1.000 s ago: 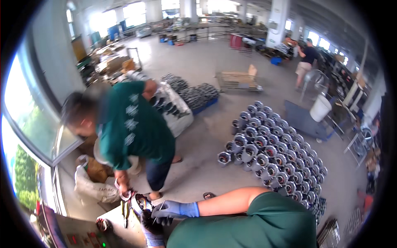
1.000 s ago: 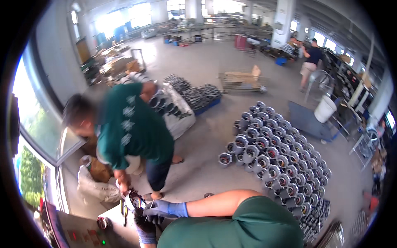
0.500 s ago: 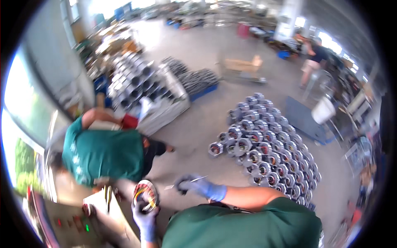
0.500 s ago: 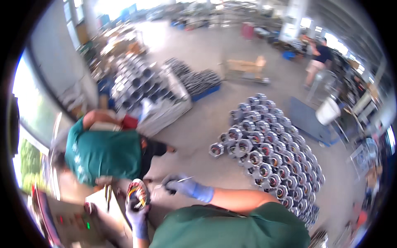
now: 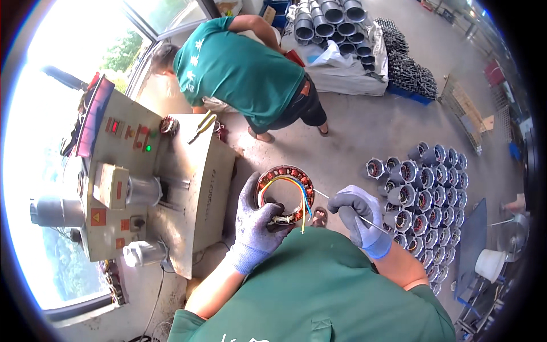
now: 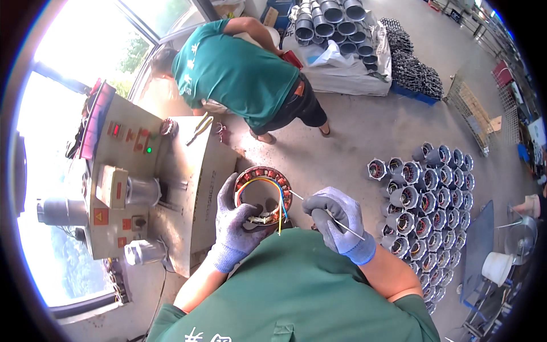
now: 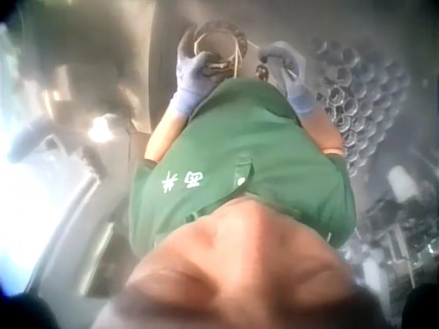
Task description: The person places a motor housing onto a machine, inserts a stator into the housing, and then uses a tool to secure wires on a separate stator component.
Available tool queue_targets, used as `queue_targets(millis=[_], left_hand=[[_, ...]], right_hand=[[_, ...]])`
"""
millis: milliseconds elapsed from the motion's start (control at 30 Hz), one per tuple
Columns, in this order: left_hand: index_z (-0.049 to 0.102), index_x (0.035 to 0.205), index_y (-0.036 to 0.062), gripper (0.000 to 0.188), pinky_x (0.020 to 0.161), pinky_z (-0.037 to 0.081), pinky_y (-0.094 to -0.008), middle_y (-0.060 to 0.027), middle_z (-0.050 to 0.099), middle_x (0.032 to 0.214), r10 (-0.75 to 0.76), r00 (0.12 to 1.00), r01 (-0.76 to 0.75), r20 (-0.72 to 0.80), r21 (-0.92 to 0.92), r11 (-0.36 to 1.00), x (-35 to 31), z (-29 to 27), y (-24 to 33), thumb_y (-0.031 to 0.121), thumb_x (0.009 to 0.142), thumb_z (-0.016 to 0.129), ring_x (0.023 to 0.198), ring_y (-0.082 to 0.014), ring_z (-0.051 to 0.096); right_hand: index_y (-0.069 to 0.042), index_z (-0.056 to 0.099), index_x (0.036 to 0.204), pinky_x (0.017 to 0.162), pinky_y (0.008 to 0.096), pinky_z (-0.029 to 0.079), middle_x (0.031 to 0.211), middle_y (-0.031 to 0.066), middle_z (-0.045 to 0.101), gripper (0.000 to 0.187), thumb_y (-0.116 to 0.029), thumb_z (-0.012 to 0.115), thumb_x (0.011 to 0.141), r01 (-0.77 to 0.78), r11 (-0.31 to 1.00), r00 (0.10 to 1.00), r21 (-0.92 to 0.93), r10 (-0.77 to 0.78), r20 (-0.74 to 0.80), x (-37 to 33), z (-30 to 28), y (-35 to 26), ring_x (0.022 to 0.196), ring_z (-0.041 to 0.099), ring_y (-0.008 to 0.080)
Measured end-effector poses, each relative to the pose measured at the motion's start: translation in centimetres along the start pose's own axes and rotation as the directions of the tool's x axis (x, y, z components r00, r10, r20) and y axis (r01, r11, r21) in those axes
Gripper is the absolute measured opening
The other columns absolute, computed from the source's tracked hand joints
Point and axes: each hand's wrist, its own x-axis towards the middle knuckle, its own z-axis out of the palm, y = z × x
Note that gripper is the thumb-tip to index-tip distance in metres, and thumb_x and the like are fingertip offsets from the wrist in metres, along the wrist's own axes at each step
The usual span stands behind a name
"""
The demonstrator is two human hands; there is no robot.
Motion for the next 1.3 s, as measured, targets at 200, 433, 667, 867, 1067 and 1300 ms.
queue_targets(millis=[200, 433, 667, 867, 1067, 1300], left_hand=[[0.069, 0.089, 0.0109, 0.044, 0.109, 0.050, -0.0502, -0.0368, 0.042, 0.148, 0.018, 0.999, -0.020, 0.030, 0.069, 0.997, -1.8, 0.4, 1.2, 0.021, 0.058, 0.100, 0.137, -0.0506, 0.049], [0.068, 0.087, 0.0112, 0.044, 0.109, 0.050, -0.0505, -0.0359, 0.042, 0.149, 0.002, 1.000, -0.004, 0.017, 0.135, 0.991, -2.7, 0.5, 1.7, 0.019, 0.057, 0.099, 0.138, -0.0507, 0.048], [0.068, 0.086, 0.0108, 0.039, 0.108, 0.050, -0.0500, -0.0369, 0.044, 0.147, 0.074, 0.996, -0.081, 0.043, 0.189, 0.979, -2.1, 0.0, 2.4, 0.016, 0.060, 0.096, 0.133, -0.0512, 0.052], [0.068, 0.083, 0.0104, 0.040, 0.108, 0.049, -0.0502, -0.0314, 0.050, 0.144, -0.172, 0.983, 0.176, -0.069, 0.047, 0.983, -2.5, 1.2, 2.6, 0.018, 0.057, 0.098, 0.133, -0.0482, 0.053], [0.070, 0.083, 0.0100, 0.041, 0.112, 0.047, -0.0482, -0.0270, 0.051, 0.146, -0.294, 0.952, 0.285, -0.086, -0.100, 0.953, -3.0, 1.9, 0.7, 0.017, 0.054, 0.098, 0.133, -0.0431, 0.054], [0.068, 0.087, 0.0107, 0.037, 0.114, 0.046, -0.0512, -0.0335, 0.042, 0.150, -0.136, 0.986, 0.146, -0.093, 0.115, 0.983, -2.4, 1.4, 1.0, 0.011, 0.061, 0.094, 0.139, -0.0490, 0.049]], right_hand=[[0.005, 0.068, 0.096, 0.064, 0.0318, 0.048, 0.080, 0.0113, 0.064, 0.016, 0.005, 0.056, 0.087, -0.156, 0.988, 0.986, 0.020, 0.155, 0.068, -0.1, -1.0, -1.1, 0.068, 0.060, 0.0186], [0.001, 0.066, 0.090, 0.061, 0.0395, 0.047, 0.072, 0.0147, 0.058, 0.011, 0.003, 0.061, 0.080, 0.066, 0.953, 0.959, -0.296, 0.021, 0.282, 0.7, -1.3, -2.6, 0.062, 0.058, 0.0320], [-0.003, 0.065, 0.089, 0.064, 0.0442, 0.050, 0.079, 0.0161, 0.062, 0.007, -0.001, 0.064, 0.083, 0.093, 0.929, 0.928, -0.358, 0.050, 0.370, 1.8, -0.6, -2.0, 0.071, 0.062, 0.0376], [-0.002, 0.066, 0.095, 0.065, 0.0428, 0.050, 0.080, 0.0163, 0.063, 0.010, -0.001, 0.063, 0.085, 0.116, 0.949, 0.939, -0.294, -0.009, 0.343, 1.7, 0.0, -0.1, 0.071, 0.063, 0.0356], [0.000, 0.069, 0.099, 0.066, 0.0397, 0.050, 0.089, 0.0148, 0.069, 0.020, 0.003, 0.059, 0.082, 0.256, 0.960, 0.939, 0.110, -0.274, 0.206, 1.7, -2.2, 0.4, 0.073, 0.063, 0.0257], [-0.002, 0.065, 0.097, 0.070, 0.0476, 0.050, 0.078, 0.0155, 0.060, 0.015, -0.009, 0.065, 0.084, 0.210, 0.812, 0.939, -0.544, -0.012, 0.344, 2.8, -3.7, 2.0, 0.075, 0.062, 0.0385]])
